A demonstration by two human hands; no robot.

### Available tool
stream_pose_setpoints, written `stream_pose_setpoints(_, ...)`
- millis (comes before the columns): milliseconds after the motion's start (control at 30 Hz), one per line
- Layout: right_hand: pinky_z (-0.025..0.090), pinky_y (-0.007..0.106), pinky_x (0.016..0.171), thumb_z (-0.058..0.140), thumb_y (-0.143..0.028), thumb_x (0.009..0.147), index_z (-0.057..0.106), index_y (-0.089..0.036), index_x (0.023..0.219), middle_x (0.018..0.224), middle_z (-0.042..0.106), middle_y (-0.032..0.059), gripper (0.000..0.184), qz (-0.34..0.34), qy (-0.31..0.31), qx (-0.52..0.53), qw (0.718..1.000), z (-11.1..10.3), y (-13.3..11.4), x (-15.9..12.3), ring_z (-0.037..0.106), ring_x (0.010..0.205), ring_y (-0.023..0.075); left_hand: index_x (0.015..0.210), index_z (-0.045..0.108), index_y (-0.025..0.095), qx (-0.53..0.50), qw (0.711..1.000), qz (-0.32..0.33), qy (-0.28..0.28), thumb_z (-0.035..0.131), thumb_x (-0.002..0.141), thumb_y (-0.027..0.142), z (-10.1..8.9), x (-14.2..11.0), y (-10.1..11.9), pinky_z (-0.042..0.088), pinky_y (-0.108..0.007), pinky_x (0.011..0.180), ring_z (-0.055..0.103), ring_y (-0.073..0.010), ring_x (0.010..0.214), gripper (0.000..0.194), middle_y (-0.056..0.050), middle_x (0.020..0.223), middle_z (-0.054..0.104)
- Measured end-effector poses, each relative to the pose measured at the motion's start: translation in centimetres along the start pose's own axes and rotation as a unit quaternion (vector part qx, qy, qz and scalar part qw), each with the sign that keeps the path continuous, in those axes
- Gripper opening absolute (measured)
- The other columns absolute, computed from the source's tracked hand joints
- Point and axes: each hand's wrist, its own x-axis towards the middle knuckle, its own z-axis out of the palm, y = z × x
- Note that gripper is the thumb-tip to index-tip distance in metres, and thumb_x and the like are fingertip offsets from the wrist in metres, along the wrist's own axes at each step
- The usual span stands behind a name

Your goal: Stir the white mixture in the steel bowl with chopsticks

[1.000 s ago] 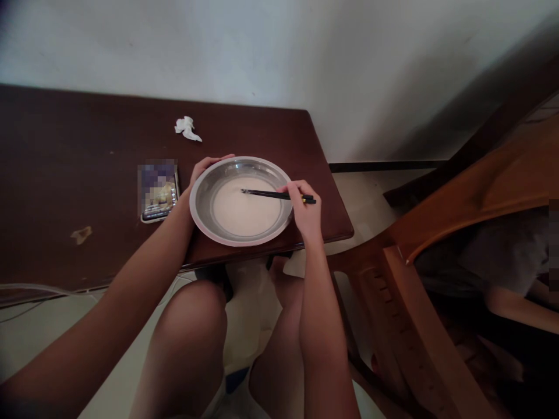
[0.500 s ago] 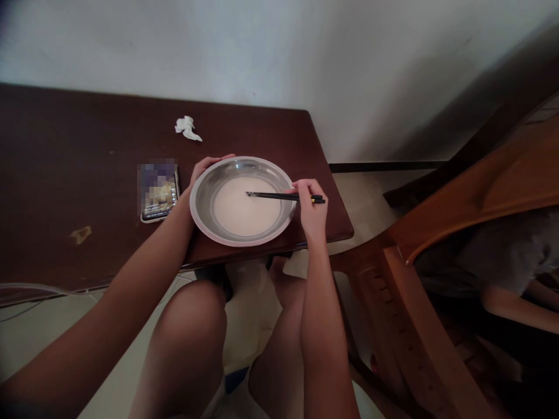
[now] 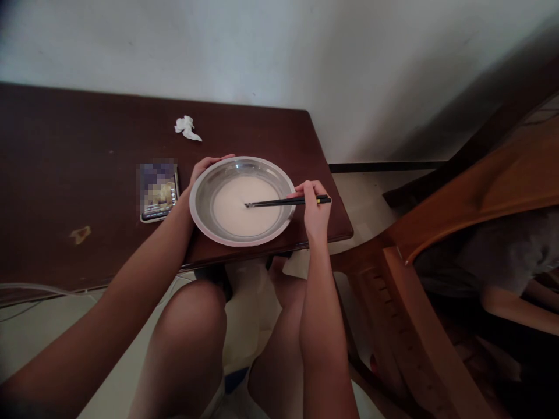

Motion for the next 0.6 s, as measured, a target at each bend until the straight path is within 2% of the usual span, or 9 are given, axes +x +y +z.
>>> stream_pose_setpoints(67,0.05,0.029,0.069,0.044,-0.043,0.088,0.057,-0.021,0.07,0.054,0.062,-0.0043,0.03,0.009,-0.042,0.007,0.999,0.15,-0.17,-0.14,0.064,0.059,0.012,0.086,0.064,0.02,0.009,1.0,-0.001,0.009,0.049,0.074,0.032,0.19,-0.2,0.15,0.052,-0.038,0.082,0.065,-0.0267,0.095,0.022,-0.005,0.085,0.072)
stream_pose_setpoints(167,0.049,0.03,0.078,0.048,-0.041,0.086,0.062,-0.022,0.079,0.063,0.067,-0.0025,0.025,-0.007,-0.1,-0.007,0.995,0.47,-0.61,-0.35,0.066,0.072,0.013,0.083,0.064,0.021,0.004,1.0,-0.002,0.008,0.05,0.074,0.03,0.54,-0.59,0.42,0.051,-0.038,0.085,0.064,-0.0265,0.097,0.019,-0.005,0.085,0.072)
stream_pose_setpoints(233,0.048,0.031,0.081,0.049,-0.041,0.086,0.062,-0.022,0.083,0.067,0.069,-0.002,0.023,-0.022,-0.087,-0.018,0.996,0.45,-0.65,-0.32,0.066,0.077,0.0131,0.082,0.064,0.021,-0.012,1.0,-0.003,0.007,0.05,0.075,0.031,0.6,-0.69,0.44,0.051,-0.037,0.085,0.063,-0.0267,0.098,0.019,-0.005,0.085,0.072)
stream_pose_setpoints(367,0.049,0.029,0.073,0.046,-0.042,0.087,0.06,-0.022,0.078,0.058,0.064,-0.0044,0.026,-0.012,-0.011,0.002,1.0,0.05,-0.12,-0.12,0.065,0.063,0.0121,0.084,0.066,0.02,-0.034,0.999,-0.009,-0.013,0.051,0.076,0.033,0.26,-0.5,0.2,0.051,-0.036,0.085,0.063,-0.0268,0.1,0.021,-0.004,0.089,0.072)
stream_pose_setpoints(467,0.049,0.029,0.071,0.046,-0.043,0.087,0.059,-0.022,0.074,0.055,0.063,-0.0046,0.028,0.006,-0.049,0.016,0.999,0.15,-0.1,-0.25,0.064,0.061,0.0119,0.085,0.066,0.02,-0.024,1.0,-0.007,-0.011,0.051,0.076,0.032,0.23,-0.52,0.23,0.051,-0.038,0.086,0.063,-0.0273,0.099,0.021,-0.004,0.088,0.072)
stream_pose_setpoints(533,0.05,0.03,0.075,0.047,-0.043,0.086,0.061,-0.022,0.078,0.06,0.066,-0.0035,0.026,0.005,-0.095,0.007,0.995,0.35,-0.33,-0.36,0.066,0.068,0.0127,0.086,0.065,0.021,-0.011,1.0,-0.005,0.001,0.05,0.076,0.03,0.43,-0.67,0.38,0.05,-0.04,0.086,0.063,-0.028,0.099,0.021,-0.005,0.087,0.072)
stream_pose_setpoints(600,0.049,0.031,0.079,0.048,-0.042,0.086,0.062,-0.023,0.082,0.065,0.069,-0.0025,0.024,-0.008,-0.102,-0.008,0.995,0.41,-0.46,-0.34,0.067,0.075,0.0132,0.086,0.065,0.021,-0.003,1.0,-0.005,0.01,0.05,0.076,0.03,0.62,-0.79,0.48,0.05,-0.041,0.086,0.063,-0.0284,0.099,0.02,-0.005,0.086,0.072)
